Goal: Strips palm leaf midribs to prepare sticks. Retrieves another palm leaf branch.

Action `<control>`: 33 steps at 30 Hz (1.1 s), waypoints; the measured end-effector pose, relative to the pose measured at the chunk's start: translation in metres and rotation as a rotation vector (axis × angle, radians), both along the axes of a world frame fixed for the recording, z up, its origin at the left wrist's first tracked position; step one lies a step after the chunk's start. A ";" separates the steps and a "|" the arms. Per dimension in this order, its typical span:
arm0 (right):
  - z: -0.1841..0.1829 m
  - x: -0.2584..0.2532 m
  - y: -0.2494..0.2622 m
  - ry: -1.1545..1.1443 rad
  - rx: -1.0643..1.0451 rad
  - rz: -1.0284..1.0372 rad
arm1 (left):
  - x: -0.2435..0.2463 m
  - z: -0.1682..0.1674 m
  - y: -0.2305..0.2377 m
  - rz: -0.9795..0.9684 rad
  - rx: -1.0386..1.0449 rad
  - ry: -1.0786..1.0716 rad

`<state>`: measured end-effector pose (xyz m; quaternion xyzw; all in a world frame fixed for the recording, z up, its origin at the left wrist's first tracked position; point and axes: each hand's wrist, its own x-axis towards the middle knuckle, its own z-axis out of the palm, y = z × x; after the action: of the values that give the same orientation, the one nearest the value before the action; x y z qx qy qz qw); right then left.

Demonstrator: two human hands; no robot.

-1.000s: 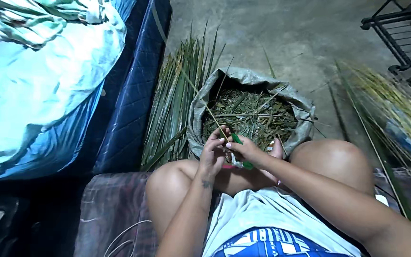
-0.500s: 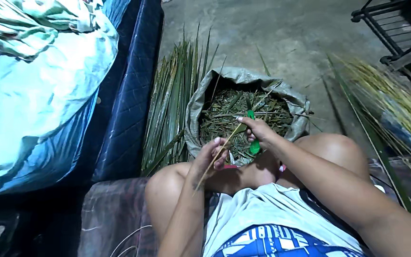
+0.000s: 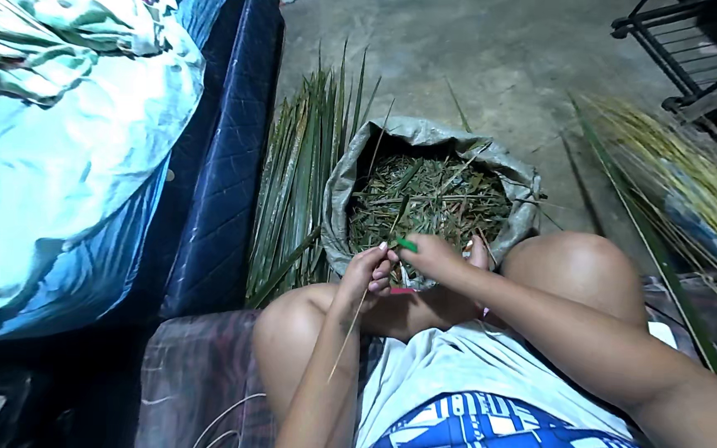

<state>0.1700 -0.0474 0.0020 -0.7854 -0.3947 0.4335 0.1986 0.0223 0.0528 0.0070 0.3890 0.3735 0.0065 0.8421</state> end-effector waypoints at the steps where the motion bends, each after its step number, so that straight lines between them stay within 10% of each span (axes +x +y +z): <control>1: 0.005 -0.004 0.001 -0.069 -0.046 0.066 | 0.000 0.001 -0.001 0.011 0.006 0.004; 9: -0.033 0.075 0.014 -0.319 -0.083 -0.391 | 0.000 0.005 -0.015 0.047 -0.133 -0.025; 17: 0.017 -0.002 0.003 -0.156 -0.082 0.058 | -0.002 0.006 -0.003 0.191 -0.566 -0.174; 25: -0.008 0.046 0.014 -0.337 -0.097 -0.231 | -0.003 0.005 -0.008 0.141 -0.535 -0.180; 33: 0.014 0.004 0.004 -0.197 -0.113 0.028 | -0.009 -0.005 0.000 0.136 -0.783 -0.344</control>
<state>0.1741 -0.0431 0.0164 -0.8285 -0.3981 0.3786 0.1082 0.0135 0.0531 0.0023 0.0078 0.2266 -0.0155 0.9738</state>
